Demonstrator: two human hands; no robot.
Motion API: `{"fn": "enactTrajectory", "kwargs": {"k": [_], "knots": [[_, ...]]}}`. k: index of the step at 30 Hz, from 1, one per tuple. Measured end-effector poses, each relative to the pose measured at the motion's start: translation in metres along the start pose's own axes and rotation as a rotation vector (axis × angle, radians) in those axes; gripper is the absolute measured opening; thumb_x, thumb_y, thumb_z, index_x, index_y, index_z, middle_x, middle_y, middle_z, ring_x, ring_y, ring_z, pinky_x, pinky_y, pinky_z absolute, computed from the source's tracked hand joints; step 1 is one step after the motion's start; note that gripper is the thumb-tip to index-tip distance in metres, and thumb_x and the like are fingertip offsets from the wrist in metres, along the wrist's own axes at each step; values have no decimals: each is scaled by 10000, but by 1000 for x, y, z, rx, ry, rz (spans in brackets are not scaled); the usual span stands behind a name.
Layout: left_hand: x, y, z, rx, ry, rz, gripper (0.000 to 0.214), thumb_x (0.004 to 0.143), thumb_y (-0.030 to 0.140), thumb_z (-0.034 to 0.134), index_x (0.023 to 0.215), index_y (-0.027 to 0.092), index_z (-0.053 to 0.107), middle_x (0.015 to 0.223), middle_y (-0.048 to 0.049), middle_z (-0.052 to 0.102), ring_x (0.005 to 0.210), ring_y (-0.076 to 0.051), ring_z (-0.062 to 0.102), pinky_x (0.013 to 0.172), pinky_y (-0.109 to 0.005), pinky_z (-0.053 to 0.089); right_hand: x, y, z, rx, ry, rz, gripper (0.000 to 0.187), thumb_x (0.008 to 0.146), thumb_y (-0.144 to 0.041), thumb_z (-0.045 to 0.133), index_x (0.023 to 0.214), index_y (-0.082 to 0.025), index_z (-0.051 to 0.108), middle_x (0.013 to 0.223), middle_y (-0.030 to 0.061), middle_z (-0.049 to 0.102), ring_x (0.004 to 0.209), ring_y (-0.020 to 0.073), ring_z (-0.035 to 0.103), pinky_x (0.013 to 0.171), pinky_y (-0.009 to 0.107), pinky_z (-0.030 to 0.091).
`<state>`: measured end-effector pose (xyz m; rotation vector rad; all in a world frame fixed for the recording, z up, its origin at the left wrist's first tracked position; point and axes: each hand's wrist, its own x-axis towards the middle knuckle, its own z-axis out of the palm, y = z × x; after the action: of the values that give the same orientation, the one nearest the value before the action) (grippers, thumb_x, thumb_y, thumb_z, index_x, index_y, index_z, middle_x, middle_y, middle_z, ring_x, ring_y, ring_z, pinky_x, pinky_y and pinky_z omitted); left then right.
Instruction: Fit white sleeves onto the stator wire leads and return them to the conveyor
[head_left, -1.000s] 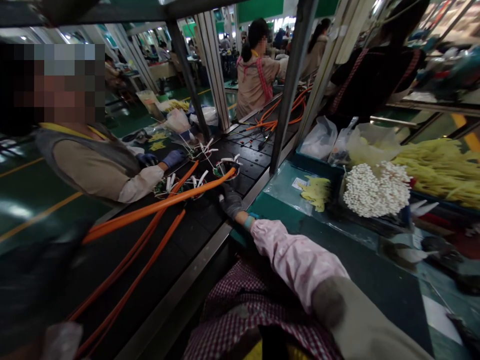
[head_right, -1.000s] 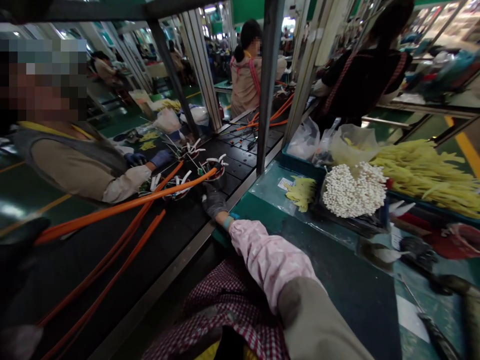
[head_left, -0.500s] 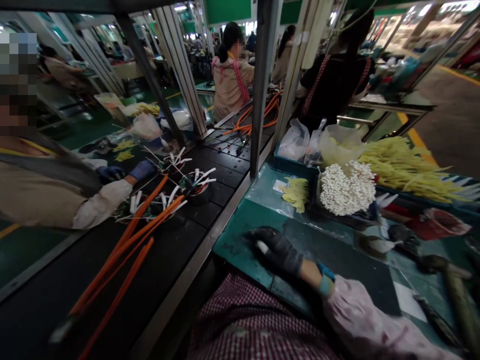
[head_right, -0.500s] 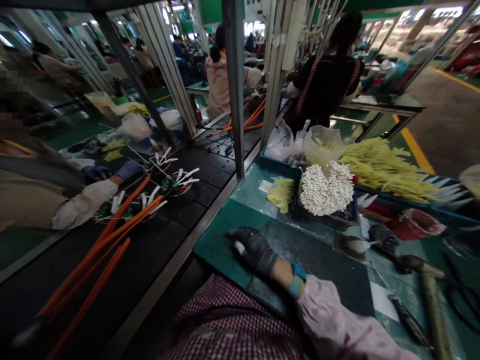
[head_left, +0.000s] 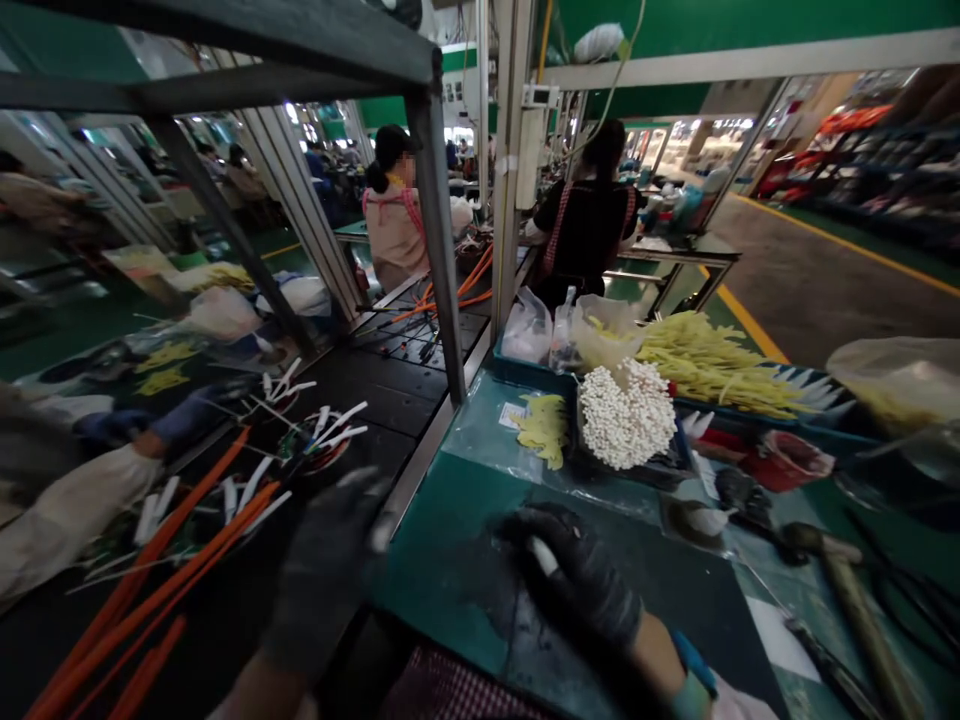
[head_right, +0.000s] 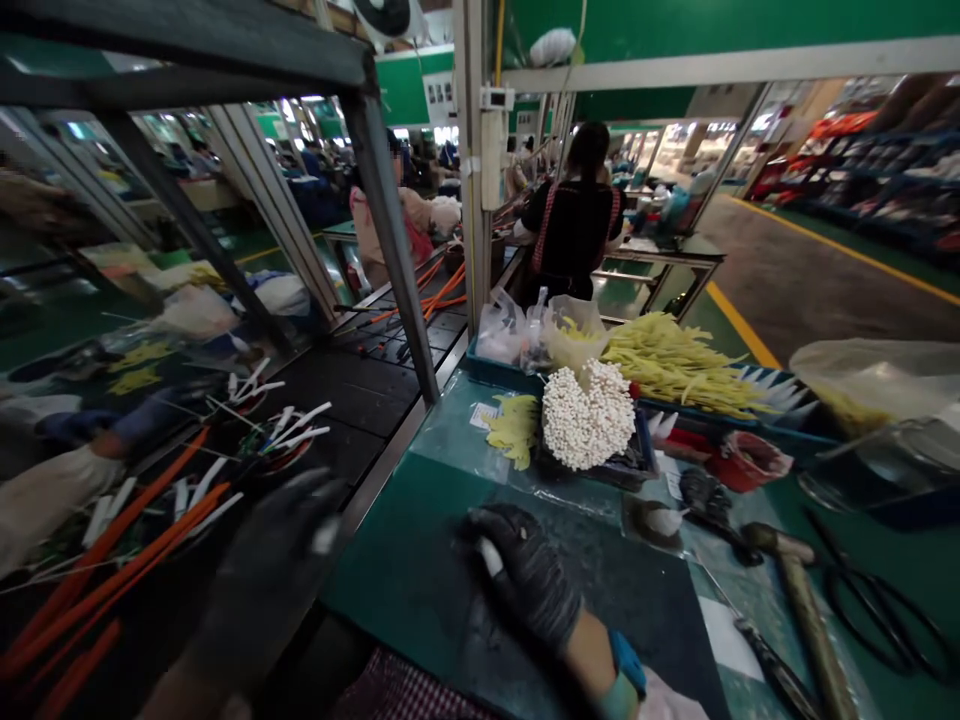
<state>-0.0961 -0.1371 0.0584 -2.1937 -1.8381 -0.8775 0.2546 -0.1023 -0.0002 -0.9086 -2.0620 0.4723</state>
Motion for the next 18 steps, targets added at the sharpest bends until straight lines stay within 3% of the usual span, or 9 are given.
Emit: {"fn": "enactTrajectory", "kwargs": {"k": [2,4,8,12,15,18], "knots": [[27,11,29,-24,-8,169,337,1093,251,587,1296,264,856,1369,-95,842,1223,-298,805,1076,-479,677,5,4,1,-8,27,-36,411,1108,-164,601,1475,-323,693,1283,92,854,1137,246,847,1004,419,736],[61,27,59,-95,-33,213,354,1054,205,614,1295,273,864,1319,-84,864,1167,-264,830,1051,-417,692,8,9,0,-12,65,-47,413,1109,-156,596,1478,-321,684,1261,92,856,1111,238,854,982,402,741],[113,53,101,-279,34,129,304,1053,245,610,1168,243,891,1145,-91,897,1046,-247,858,1028,-386,707,7,14,-1,-40,117,-15,445,1107,-163,597,1503,-356,664,1245,87,857,1095,244,860,972,392,736],[127,46,112,-436,45,7,324,1010,360,593,1020,233,891,1044,-87,900,979,-261,865,974,-380,714,5,9,0,-31,102,10,463,1104,-186,589,1518,-384,644,1232,77,856,1084,245,852,944,377,726],[126,20,108,-469,-19,-88,298,938,361,583,973,260,862,997,-39,900,932,-277,866,874,-375,726,6,2,1,-26,72,0,439,1108,-195,565,1500,-372,652,1236,75,858,1095,239,838,959,376,711],[123,-4,102,-384,-58,-111,291,1000,395,528,1059,308,799,1010,12,893,925,-296,859,789,-423,734,7,-1,0,-8,65,1,455,1112,-202,544,1521,-372,647,1275,68,862,1142,235,830,1033,396,688]]}}
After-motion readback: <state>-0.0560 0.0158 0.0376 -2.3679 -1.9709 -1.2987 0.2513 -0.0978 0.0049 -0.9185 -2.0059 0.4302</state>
